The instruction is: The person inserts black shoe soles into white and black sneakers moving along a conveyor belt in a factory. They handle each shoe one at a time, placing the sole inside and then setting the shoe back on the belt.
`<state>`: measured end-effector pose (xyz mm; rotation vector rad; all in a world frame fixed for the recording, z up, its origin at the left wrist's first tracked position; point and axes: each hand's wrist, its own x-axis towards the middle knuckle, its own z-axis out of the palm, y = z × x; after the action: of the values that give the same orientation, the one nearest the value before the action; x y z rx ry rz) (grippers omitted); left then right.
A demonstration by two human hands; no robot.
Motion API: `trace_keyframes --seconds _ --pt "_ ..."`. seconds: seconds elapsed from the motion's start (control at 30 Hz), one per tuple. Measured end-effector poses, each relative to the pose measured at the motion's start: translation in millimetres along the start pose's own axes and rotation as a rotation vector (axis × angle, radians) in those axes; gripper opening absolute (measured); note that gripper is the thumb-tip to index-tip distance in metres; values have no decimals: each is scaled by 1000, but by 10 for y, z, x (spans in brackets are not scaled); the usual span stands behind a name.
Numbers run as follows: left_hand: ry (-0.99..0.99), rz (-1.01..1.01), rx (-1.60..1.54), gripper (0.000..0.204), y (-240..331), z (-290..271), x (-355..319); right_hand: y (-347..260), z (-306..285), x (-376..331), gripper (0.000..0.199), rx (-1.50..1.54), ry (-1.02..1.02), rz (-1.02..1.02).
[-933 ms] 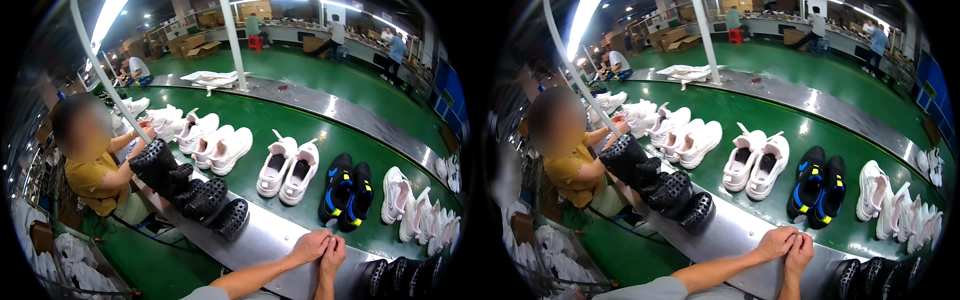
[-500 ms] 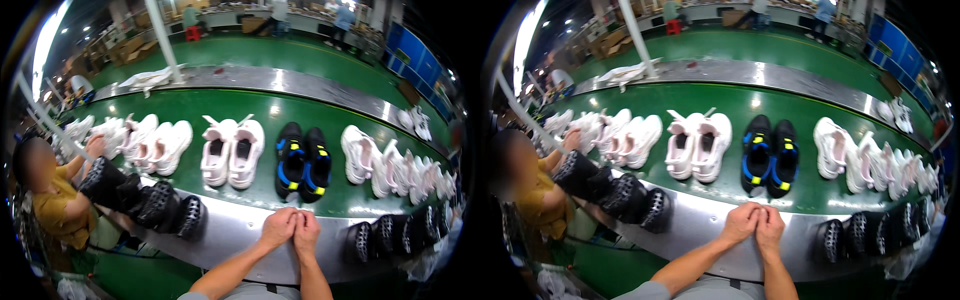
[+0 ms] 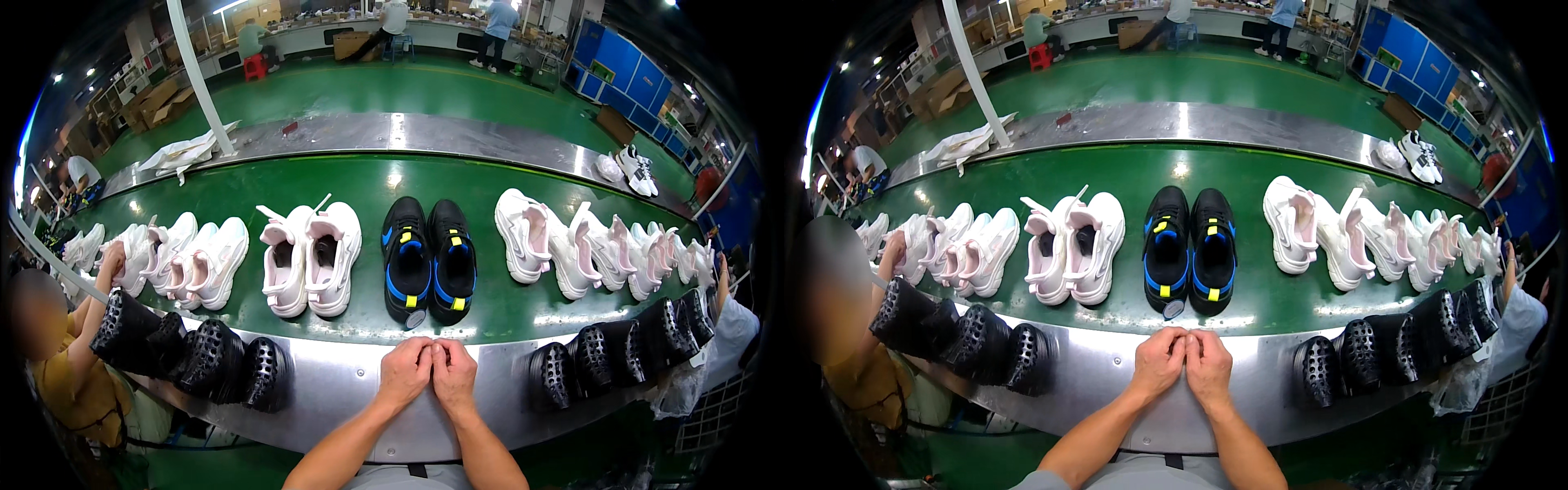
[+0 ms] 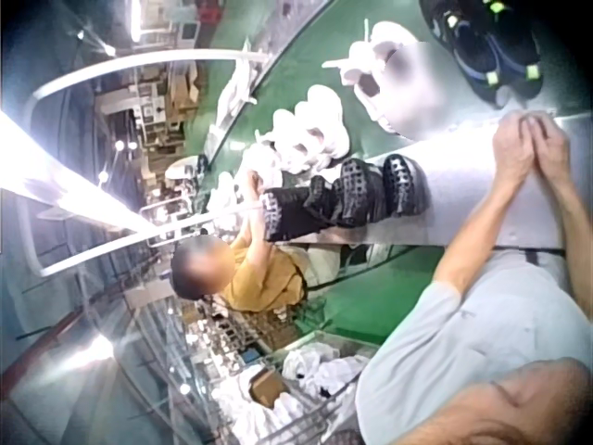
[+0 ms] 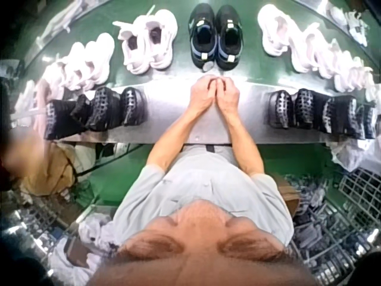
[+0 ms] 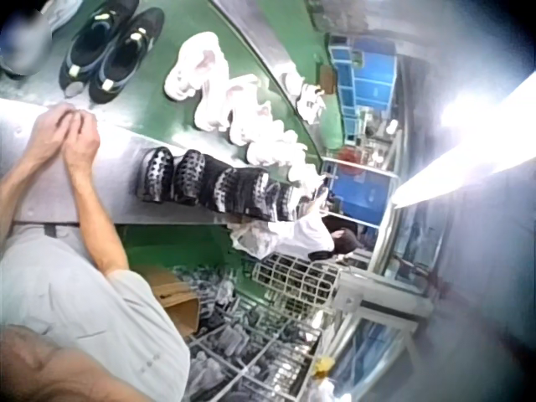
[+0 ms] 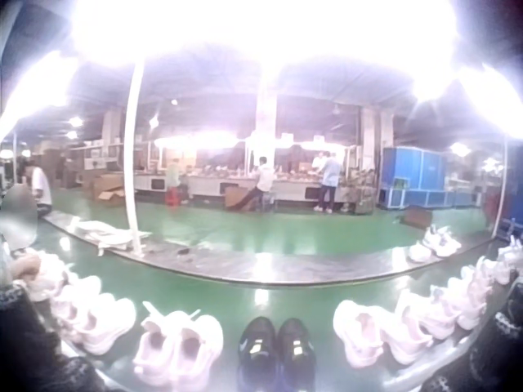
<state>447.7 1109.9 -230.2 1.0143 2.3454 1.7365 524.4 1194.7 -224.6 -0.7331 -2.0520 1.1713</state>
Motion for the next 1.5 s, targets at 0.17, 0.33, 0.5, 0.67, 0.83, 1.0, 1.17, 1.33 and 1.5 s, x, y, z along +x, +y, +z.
trace_keyframes --seconds 0.17,0.33,0.5,0.67,0.83,1.0,1.17,1.33,1.5 --pt "14 6 -7 10 57 2 7 0 -16 9 13 -20 13 -24" --pt "-1 0 -6 11 69 17 3 43 -39 4 14 1 7 -12" --pt "17 14 -22 10 63 84 1 31 -69 19 13 5 10 10" --pt "15 -24 -8 9 123 102 -6 95 -84 15 13 -24 16 -5" --pt "12 -34 -23 9 126 151 -5 94 -134 21 13 20 12 18" --pt "1 -54 -31 10 140 177 -15 170 -146 26 12 19 28 -30" --pt "-7 -55 -35 10 177 211 -19 181 -200 22 14 -9 35 -47" --pt "-24 -55 -48 10 154 230 -17 170 -211 49 15 -15 50 -56" --pt "-24 -66 -75 10 228 267 -8 184 -255 46 16 12 30 -4"
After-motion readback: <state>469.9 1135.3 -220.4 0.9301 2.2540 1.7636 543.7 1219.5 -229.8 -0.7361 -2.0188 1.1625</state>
